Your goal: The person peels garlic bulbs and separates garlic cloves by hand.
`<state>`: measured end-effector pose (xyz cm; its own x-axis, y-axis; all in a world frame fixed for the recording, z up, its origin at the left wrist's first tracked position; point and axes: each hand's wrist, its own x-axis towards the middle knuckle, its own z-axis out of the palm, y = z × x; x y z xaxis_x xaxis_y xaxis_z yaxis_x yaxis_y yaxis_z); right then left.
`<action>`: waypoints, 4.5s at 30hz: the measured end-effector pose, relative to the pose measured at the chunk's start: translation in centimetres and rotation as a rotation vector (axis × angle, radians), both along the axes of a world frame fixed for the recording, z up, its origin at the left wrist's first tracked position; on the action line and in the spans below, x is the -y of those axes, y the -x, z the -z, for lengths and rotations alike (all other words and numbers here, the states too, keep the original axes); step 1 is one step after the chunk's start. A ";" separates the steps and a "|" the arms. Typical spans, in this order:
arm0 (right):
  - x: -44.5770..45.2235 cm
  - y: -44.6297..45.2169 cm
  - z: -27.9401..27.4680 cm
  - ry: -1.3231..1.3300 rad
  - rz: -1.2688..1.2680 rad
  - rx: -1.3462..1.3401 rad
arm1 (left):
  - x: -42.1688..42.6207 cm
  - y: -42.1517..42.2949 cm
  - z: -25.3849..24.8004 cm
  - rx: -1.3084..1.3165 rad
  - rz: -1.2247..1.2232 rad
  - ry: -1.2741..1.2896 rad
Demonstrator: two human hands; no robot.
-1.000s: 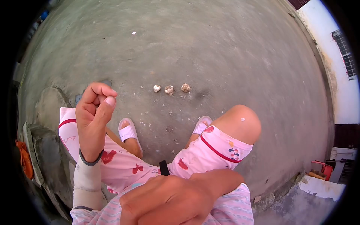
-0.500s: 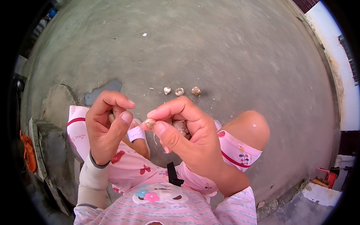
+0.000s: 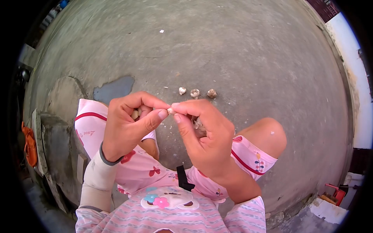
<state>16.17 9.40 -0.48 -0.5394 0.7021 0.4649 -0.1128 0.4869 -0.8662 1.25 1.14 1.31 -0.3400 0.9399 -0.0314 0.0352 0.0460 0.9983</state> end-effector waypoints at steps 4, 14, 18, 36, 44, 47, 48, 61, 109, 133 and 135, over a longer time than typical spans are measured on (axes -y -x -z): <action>-0.1 0.0 0.3 -0.111 0.039 0.031 | -0.2 0.3 -0.7 -0.013 0.033 0.085; 0.0 0.4 0.3 -0.131 0.034 0.036 | -0.6 0.1 0.1 0.122 0.007 0.074; 0.2 0.3 -0.1 -0.064 0.003 0.045 | -0.6 0.1 -0.1 0.138 0.048 0.071; -0.1 -0.2 -0.2 0.586 -0.158 -0.054 | -0.1 -0.5 -0.4 -0.137 -0.049 -0.134; -0.2 0.2 0.6 -0.107 0.059 0.099 | -0.3 -0.3 1.0 -0.448 -0.092 -0.147; -0.1 0.2 0.5 -0.109 0.048 0.129 | -0.2 -0.4 1.0 -0.495 -0.095 -0.120; 0.0 0.2 0.5 -0.091 0.040 0.137 | -0.2 -0.5 0.9 -0.479 -0.091 -0.092; -0.4 -0.2 0.4 0.592 -0.165 -0.035 | -0.2 -0.4 -0.2 -0.180 -0.065 -0.117; -0.1 -0.2 0.3 0.415 -0.112 0.081 | -0.1 0.0 0.4 -0.428 -0.052 -0.089; -0.3 -0.2 0.5 0.458 -0.124 0.024 | 0.0 0.4 0.2 -0.335 0.023 -0.089; -0.3 -0.3 0.2 0.396 -0.091 0.082 | 0.0 0.5 0.5 -0.383 0.032 -0.103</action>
<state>16.50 9.74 -0.67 -0.6316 0.7658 0.1209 -0.0628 0.1050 -0.9925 0.77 1.18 0.81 -0.2792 0.9419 0.1869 0.4055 -0.0608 0.9121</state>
